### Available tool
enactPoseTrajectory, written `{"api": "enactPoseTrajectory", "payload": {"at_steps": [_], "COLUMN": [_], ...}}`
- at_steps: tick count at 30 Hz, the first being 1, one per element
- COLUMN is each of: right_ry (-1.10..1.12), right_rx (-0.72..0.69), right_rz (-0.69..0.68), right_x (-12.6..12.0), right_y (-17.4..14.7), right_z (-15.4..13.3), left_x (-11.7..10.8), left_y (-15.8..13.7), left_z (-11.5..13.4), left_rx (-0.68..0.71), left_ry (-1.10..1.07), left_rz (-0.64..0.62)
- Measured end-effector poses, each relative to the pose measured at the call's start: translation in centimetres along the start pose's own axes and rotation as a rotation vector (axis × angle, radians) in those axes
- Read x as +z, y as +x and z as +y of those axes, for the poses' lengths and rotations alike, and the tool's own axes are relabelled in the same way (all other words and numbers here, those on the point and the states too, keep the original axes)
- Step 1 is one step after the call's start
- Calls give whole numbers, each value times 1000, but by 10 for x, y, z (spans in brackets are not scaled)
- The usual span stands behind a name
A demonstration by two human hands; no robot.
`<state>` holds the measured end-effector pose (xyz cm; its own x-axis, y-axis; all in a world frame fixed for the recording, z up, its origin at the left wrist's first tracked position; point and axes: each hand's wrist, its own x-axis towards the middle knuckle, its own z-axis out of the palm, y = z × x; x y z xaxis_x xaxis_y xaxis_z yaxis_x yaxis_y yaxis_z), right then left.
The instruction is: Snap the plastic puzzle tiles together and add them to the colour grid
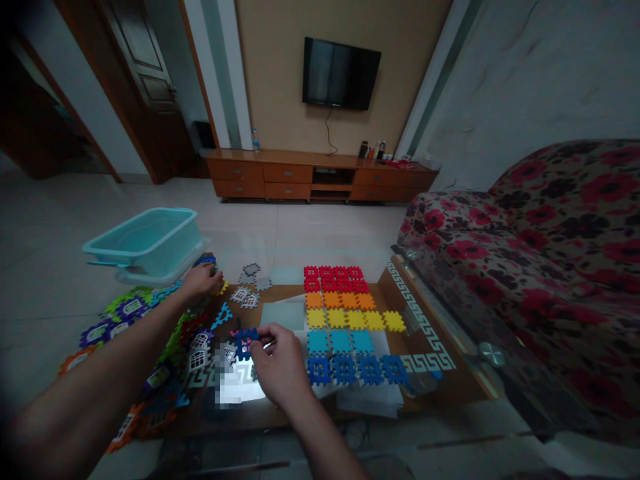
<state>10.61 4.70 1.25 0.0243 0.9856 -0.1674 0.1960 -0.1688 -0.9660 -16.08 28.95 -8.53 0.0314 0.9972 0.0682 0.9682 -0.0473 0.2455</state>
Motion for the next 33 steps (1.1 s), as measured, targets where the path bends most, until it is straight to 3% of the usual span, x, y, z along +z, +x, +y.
{"api": "enactPoseTrajectory", "payload": {"at_steps": [11,20,24,27,33], "right_ry": [-29,-24,-18,4,84], "right_rx": [-38,-88,-114,-135,-68], "right_rz": [38,34,12,20,47], "right_x": [-4,-4,-4,-8,-21], "right_y": [2,1,-1,-1,4], "right_z": [2,3,3,2,4], "left_x": [-25,-35,-45,-49,-57], "left_y": [-22,-73,-99,-119,-159], "left_z": [15,23,44,67,115], "left_rx": [50,-8,-175,-398,-396], "left_ry": [-18,-141,-523,-937,-1194], "left_rz": [170,371,500,423,264]}}
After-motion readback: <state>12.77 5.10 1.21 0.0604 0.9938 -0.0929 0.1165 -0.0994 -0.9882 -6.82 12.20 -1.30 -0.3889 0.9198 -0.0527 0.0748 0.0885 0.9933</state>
